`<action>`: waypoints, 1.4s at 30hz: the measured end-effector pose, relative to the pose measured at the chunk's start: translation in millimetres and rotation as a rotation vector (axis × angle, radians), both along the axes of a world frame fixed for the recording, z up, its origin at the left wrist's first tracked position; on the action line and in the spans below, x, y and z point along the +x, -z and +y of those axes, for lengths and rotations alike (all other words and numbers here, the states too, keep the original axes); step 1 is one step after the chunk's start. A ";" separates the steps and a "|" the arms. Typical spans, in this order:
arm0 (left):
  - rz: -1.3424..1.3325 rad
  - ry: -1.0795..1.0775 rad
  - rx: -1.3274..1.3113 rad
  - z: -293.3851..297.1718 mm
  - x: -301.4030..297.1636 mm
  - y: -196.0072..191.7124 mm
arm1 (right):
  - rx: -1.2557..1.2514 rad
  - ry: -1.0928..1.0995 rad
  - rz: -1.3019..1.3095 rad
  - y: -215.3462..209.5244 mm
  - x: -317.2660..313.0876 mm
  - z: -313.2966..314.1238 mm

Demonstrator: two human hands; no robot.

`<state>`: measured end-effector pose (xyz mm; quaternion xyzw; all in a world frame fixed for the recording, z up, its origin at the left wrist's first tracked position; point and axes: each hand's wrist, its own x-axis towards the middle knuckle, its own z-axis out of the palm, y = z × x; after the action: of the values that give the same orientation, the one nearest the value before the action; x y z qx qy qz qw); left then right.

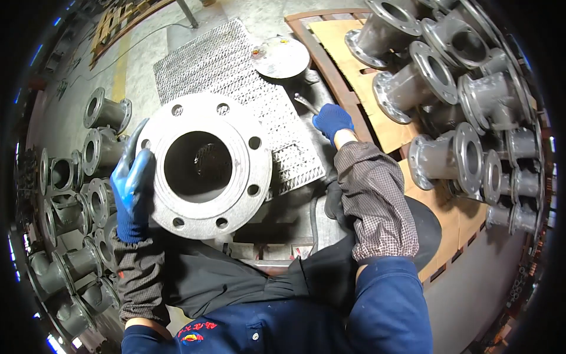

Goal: The person uses a die grinder to smooth the internal and external surfaces of metal pipe fittings, turning them over and handling them one at a time.

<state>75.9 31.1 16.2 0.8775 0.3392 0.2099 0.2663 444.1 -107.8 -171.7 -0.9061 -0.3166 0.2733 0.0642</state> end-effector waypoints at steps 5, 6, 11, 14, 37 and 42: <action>-0.143 0.059 0.087 13.7 -12.2 11.0 | 0.101 -0.178 -0.219 42.5 9.0 49.4; -0.050 0.140 0.401 23.7 -11.2 15.8 | 0.064 -0.193 -0.279 49.1 20.6 48.3; -0.238 0.135 0.213 27.8 -21.8 20.0 | 0.258 -0.418 -0.439 18.1 14.3 29.1; -0.295 -0.075 -0.141 17.2 -25.1 26.2 | 0.187 -0.407 -0.370 -29.8 18.6 15.0; -0.513 0.073 -0.572 -33.1 37.4 8.4 | 0.713 -1.128 -0.767 -253.1 -121.2 -3.8; -0.468 0.030 -0.624 -35.6 36.7 3.6 | 0.669 -1.178 -0.833 -250.4 -120.9 3.0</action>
<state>112.6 -4.5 12.6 0.6876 0.3039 0.2875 0.5935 323.1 -104.8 78.7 -0.5498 -0.8070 -0.2087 0.0540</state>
